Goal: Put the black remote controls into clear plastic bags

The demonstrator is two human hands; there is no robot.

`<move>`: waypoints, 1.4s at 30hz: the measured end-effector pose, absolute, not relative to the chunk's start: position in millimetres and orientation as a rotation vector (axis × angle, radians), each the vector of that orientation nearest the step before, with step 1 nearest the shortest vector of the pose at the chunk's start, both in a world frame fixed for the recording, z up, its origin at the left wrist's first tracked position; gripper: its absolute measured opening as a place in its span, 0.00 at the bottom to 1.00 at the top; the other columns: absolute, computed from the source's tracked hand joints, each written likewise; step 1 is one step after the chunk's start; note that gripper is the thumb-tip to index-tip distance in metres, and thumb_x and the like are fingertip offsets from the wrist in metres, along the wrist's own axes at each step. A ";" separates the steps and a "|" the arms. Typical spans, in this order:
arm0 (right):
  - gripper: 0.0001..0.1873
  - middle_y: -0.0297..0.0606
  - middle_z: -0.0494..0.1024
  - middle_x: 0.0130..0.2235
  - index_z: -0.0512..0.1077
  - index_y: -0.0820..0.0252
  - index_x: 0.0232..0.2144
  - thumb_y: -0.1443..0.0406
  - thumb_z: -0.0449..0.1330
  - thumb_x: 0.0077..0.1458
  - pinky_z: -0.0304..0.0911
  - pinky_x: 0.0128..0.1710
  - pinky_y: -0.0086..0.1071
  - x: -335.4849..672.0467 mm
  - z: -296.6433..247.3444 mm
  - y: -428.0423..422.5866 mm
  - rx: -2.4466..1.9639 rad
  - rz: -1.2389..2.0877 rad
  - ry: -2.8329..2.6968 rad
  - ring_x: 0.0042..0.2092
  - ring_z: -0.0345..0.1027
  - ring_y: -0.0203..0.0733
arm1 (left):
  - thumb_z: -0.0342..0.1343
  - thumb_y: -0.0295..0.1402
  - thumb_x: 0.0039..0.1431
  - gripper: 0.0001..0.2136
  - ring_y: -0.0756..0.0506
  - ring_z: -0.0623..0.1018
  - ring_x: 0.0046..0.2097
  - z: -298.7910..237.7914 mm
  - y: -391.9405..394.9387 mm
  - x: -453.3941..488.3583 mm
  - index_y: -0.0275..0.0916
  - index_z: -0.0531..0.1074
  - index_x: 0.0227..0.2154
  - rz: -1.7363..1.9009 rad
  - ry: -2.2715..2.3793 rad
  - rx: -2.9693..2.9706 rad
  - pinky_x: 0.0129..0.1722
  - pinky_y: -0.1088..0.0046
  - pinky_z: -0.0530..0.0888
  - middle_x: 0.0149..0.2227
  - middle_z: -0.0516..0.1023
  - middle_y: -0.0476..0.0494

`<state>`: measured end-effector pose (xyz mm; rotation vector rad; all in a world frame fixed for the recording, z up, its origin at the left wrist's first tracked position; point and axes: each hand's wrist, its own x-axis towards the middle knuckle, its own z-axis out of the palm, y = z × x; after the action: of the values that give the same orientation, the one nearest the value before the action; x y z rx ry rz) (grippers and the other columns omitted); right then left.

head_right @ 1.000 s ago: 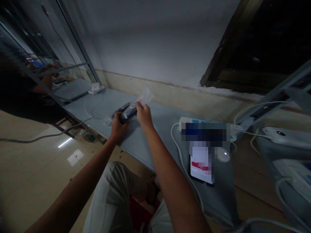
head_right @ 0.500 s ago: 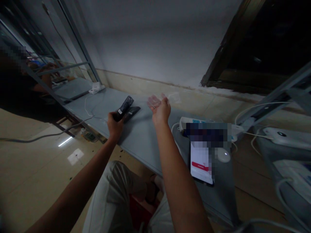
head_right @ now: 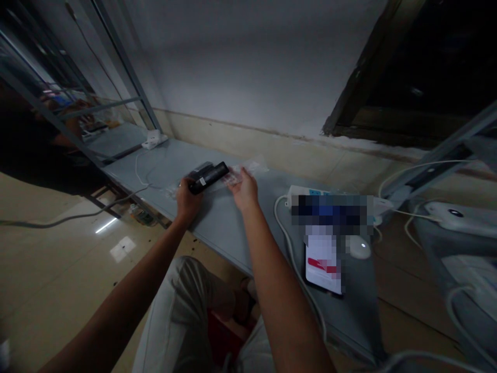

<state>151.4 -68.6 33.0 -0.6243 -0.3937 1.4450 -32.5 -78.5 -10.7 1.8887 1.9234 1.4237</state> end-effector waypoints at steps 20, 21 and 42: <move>0.13 0.33 0.81 0.34 0.70 0.59 0.38 0.70 0.66 0.49 0.77 0.34 0.40 119.5 3.4 -83.0 -0.602 1.591 -0.520 0.34 0.76 0.40 | 0.59 0.24 0.47 0.22 0.38 0.75 0.46 -21.4 -72.6 -32.2 0.38 0.63 0.48 1.438 1.698 2.042 0.46 0.59 0.72 0.46 0.74 0.35; 0.13 0.32 0.81 0.34 0.70 0.59 0.38 0.70 0.65 0.49 0.77 0.33 0.39 119.3 3.3 -82.9 -0.608 1.578 -0.511 0.34 0.76 0.40 | 0.60 0.24 0.47 0.24 0.38 0.74 0.47 -22.7 -72.1 -33.0 0.38 0.63 0.48 1.457 1.662 2.067 0.46 0.59 0.72 0.46 0.73 0.35; 0.12 0.33 0.82 0.37 0.72 0.56 0.41 0.69 0.65 0.54 0.77 0.41 0.42 116.7 5.9 -83.9 -0.556 1.494 -0.387 0.37 0.78 0.40 | 0.55 0.43 0.62 0.13 0.45 0.74 0.35 -13.8 -80.0 -38.4 0.39 0.69 0.43 1.655 1.460 1.859 0.35 0.68 0.69 0.35 0.74 0.44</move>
<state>116.7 -83.9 5.9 -0.5561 -0.3869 1.4940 -38.4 -80.0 -13.8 1.8593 1.4600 1.6554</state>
